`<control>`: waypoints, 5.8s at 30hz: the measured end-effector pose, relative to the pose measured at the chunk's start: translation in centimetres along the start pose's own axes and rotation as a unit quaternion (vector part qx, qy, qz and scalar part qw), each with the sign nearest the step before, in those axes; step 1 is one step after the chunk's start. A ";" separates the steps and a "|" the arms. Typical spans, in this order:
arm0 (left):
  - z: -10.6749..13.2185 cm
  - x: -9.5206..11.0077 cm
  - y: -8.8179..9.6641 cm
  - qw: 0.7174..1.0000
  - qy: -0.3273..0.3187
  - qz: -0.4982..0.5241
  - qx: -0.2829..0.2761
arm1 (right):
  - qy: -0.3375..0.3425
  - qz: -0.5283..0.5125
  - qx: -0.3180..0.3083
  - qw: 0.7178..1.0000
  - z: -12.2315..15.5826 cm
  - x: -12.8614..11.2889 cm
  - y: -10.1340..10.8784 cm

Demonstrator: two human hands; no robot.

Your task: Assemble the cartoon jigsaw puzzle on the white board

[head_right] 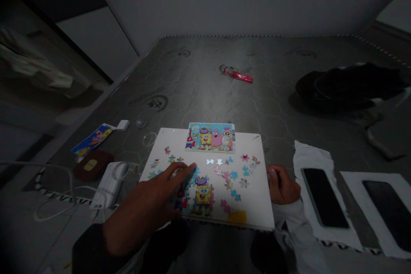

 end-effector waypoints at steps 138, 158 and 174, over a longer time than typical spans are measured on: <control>0.3 1.4 0.4 1.000 -0.012 0.000 -0.007 | 0.028 -0.007 0.024 0.999 0.0 -0.2 0.3; 0.2 1.7 0.5 1.000 -0.014 0.001 -0.014 | 0.026 -0.009 0.018 0.999 0.0 0.3 -0.1; 0.1 1.6 0.4 1.000 -0.007 -0.006 -0.018 | 0.026 0.000 0.021 0.999 0.1 0.2 0.0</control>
Point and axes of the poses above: each hand's wrist, its own z-axis away from the middle knuckle, its own y-axis out of the back of the hand, x = y × z, the point moved 9 cm from there along -z, towards the middle knuckle, and after that the axes turned 15 degrees about z, right-handed, at the moved point
